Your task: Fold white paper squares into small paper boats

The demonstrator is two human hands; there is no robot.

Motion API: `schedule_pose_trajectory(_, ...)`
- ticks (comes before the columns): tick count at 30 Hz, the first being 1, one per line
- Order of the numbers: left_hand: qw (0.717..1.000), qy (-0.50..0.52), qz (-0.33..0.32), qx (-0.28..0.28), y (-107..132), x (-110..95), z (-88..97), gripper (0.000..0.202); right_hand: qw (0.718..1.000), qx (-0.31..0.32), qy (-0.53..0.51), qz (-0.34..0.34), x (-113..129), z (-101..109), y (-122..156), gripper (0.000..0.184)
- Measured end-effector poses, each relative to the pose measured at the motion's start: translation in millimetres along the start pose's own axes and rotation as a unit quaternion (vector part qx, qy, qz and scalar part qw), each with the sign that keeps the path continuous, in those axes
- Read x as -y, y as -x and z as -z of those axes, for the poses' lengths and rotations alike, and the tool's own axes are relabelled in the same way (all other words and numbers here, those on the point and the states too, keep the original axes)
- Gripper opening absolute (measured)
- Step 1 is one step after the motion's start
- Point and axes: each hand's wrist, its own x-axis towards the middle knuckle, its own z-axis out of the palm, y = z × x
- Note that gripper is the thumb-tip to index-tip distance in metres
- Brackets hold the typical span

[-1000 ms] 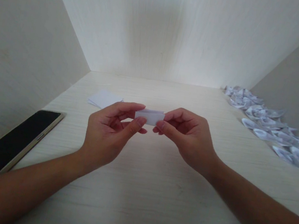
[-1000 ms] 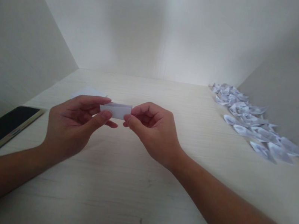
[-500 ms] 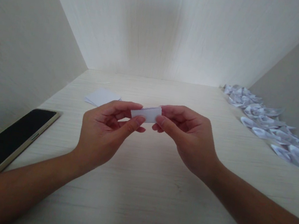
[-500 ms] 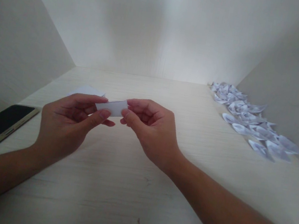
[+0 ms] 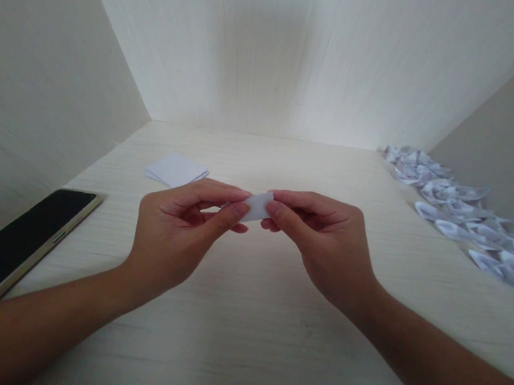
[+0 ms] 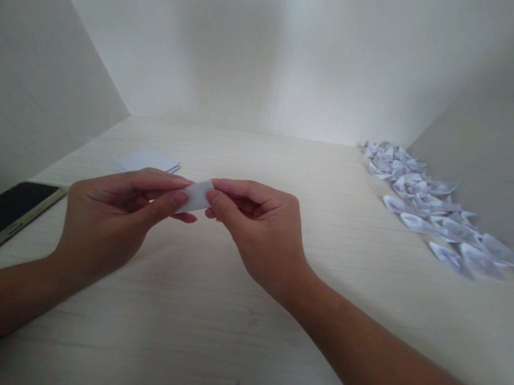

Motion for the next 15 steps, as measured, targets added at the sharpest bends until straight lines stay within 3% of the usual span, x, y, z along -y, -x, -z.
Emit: schedule_pose_trajectory(15,0.999,-0.001,0.039,0.023,-1.4,-5.7,-0.7,0.009,1.000,0.019,0.012,-0.018,0.0,0.5,0.2,0.017)
